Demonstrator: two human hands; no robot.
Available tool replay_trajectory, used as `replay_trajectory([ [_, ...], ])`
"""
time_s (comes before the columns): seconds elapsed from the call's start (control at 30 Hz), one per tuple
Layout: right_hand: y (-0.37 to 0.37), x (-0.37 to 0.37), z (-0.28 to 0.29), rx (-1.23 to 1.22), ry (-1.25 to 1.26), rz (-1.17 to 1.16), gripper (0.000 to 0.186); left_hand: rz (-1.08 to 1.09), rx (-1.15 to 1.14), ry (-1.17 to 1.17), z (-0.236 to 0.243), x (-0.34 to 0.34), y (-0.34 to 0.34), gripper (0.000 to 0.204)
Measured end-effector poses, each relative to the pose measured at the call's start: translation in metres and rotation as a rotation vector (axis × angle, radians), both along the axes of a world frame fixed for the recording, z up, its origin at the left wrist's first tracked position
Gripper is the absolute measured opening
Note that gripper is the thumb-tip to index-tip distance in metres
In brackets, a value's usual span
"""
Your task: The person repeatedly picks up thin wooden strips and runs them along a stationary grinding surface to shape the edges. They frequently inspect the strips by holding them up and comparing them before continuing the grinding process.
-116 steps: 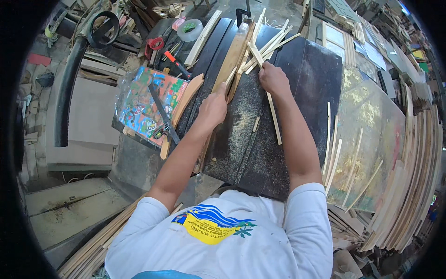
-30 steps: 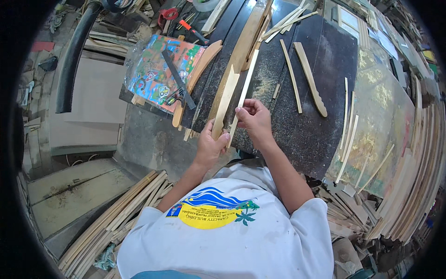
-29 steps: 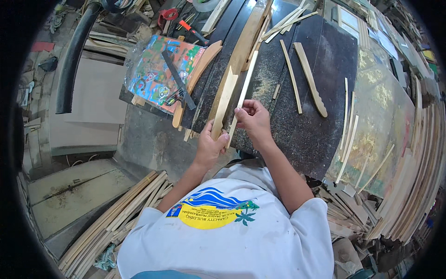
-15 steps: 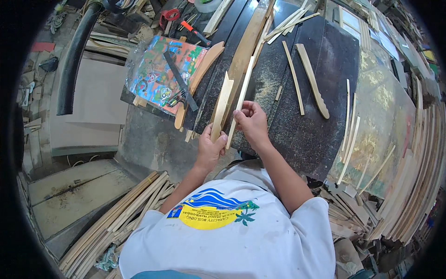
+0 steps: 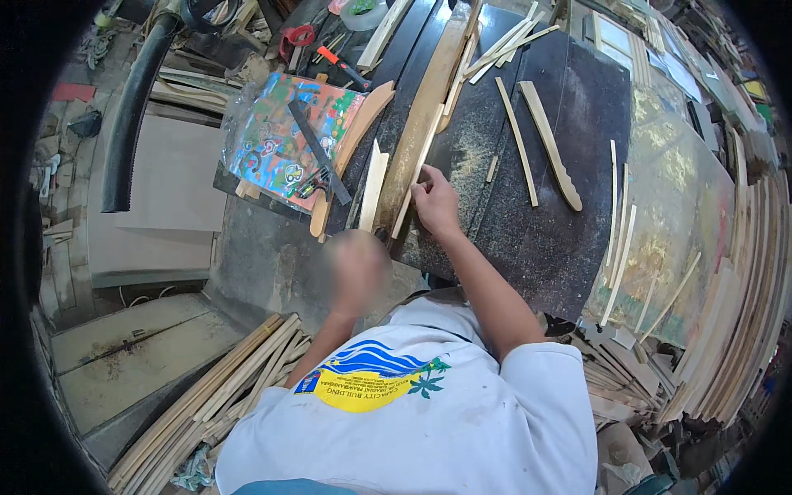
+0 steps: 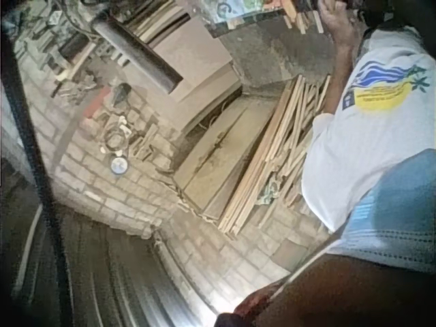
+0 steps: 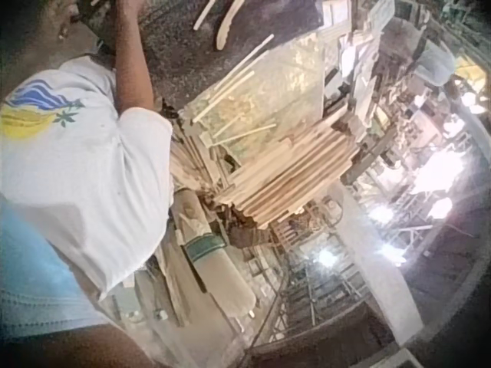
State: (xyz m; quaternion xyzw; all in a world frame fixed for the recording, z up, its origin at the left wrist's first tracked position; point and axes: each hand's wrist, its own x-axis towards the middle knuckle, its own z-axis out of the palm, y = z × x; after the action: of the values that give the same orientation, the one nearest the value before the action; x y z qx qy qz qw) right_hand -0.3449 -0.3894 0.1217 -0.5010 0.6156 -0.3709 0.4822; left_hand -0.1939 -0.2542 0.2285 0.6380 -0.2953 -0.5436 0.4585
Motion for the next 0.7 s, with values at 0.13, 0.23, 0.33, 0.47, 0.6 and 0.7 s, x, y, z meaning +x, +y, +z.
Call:
replay_trajectory([
  [0.13,-0.011,0.001,0.008,-0.062,0.279,0.069,0.041,0.005,-0.024,-0.078,0.002,0.010,0.004,0.030],
  [0.23,-0.008,0.008,0.010,-0.180,0.347,0.080,0.038,0.001,-0.036,-0.106,0.001,0.020,0.006,0.035],
  [0.33,-0.015,0.010,0.014,-0.153,0.387,0.081,0.033,-0.062,-0.044,-0.167,0.002,0.027,0.010,0.039],
  [0.47,-0.041,0.007,0.017,-0.154,0.397,0.034,0.026,-0.274,-0.040,-0.366,0.014,0.037,0.012,0.046],
  [0.6,-0.060,0.002,0.012,-0.139,0.466,0.066,0.025,-0.504,-0.124,-0.697,0.023,0.042,0.017,0.058],
  [0.7,-0.063,0.004,0.016,-0.127,0.476,0.046,0.027,-0.653,-0.037,-0.831,0.022,0.041,0.031,0.068],
])
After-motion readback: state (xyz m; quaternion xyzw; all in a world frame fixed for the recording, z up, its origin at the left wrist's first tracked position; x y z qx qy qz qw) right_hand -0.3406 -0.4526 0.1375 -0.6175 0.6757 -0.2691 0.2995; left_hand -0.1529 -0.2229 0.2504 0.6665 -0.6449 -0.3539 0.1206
